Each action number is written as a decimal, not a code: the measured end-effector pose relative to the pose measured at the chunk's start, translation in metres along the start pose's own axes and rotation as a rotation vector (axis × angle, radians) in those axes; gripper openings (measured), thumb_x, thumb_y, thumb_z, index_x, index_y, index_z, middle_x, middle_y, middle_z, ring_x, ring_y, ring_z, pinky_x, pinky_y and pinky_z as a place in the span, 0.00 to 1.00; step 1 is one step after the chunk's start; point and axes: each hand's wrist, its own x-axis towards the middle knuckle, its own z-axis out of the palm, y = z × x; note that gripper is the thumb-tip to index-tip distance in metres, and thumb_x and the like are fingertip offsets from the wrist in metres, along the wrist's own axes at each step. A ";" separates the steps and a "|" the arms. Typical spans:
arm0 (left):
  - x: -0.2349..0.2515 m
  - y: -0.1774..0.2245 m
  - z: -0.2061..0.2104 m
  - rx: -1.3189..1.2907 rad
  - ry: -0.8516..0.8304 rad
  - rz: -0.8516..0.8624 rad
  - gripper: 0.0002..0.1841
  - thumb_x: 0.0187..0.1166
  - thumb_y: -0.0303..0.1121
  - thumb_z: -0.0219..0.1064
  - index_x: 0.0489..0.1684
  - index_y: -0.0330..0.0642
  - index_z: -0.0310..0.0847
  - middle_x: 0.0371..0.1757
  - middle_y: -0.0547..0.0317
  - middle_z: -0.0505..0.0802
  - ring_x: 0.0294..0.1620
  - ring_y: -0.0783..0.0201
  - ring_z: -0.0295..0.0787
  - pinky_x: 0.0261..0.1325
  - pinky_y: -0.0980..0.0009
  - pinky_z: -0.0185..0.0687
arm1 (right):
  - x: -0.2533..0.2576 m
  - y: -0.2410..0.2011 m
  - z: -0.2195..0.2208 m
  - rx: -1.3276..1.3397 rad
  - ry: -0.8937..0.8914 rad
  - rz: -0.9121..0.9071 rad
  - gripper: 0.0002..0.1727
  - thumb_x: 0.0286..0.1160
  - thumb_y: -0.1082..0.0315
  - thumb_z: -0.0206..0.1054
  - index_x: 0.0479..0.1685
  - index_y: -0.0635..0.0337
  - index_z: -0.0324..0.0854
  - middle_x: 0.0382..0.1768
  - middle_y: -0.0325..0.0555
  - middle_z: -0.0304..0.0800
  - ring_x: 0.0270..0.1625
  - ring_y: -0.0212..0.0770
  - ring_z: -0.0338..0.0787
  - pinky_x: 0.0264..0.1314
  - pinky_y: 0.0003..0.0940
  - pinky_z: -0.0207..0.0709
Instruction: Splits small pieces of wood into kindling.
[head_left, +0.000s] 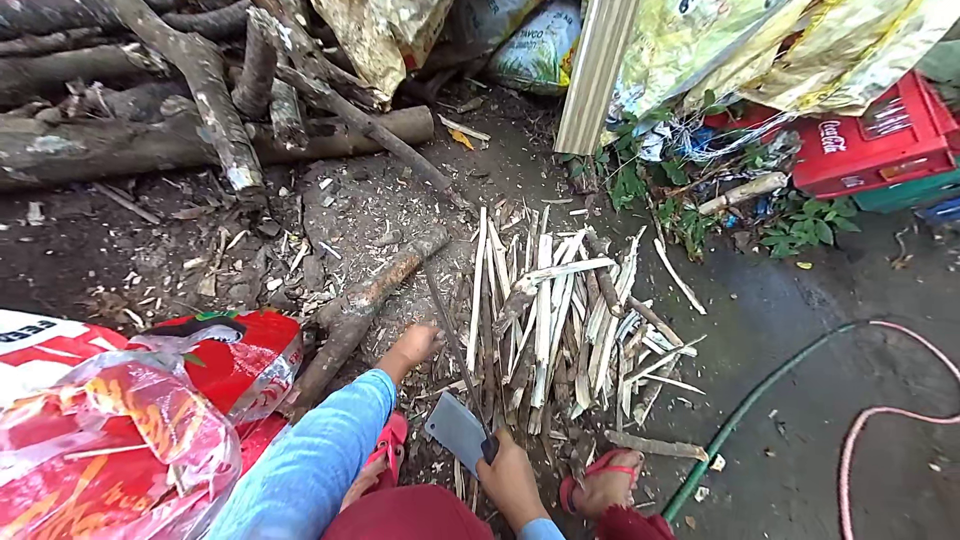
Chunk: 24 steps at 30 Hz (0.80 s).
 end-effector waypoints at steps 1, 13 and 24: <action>0.001 -0.005 0.005 -0.022 0.011 0.001 0.17 0.90 0.33 0.59 0.55 0.23 0.85 0.57 0.29 0.91 0.66 0.36 0.87 0.76 0.42 0.73 | 0.001 -0.001 -0.001 0.002 -0.002 0.000 0.28 0.75 0.64 0.69 0.75 0.63 0.75 0.55 0.62 0.92 0.62 0.59 0.92 0.67 0.58 0.81; -0.110 -0.021 -0.011 -0.254 0.362 -0.301 0.47 0.75 0.32 0.76 0.93 0.30 0.49 0.89 0.31 0.68 0.91 0.41 0.63 0.92 0.50 0.56 | 0.012 -0.001 0.002 0.050 0.030 0.009 0.28 0.75 0.65 0.69 0.75 0.65 0.75 0.56 0.64 0.91 0.63 0.60 0.91 0.67 0.59 0.81; -0.164 -0.033 0.018 -0.290 0.329 -0.360 0.36 0.80 0.31 0.72 0.87 0.29 0.62 0.85 0.32 0.73 0.87 0.41 0.69 0.91 0.51 0.59 | 0.031 0.008 0.023 0.039 0.023 0.030 0.30 0.76 0.63 0.69 0.77 0.63 0.74 0.61 0.63 0.90 0.66 0.59 0.90 0.70 0.59 0.80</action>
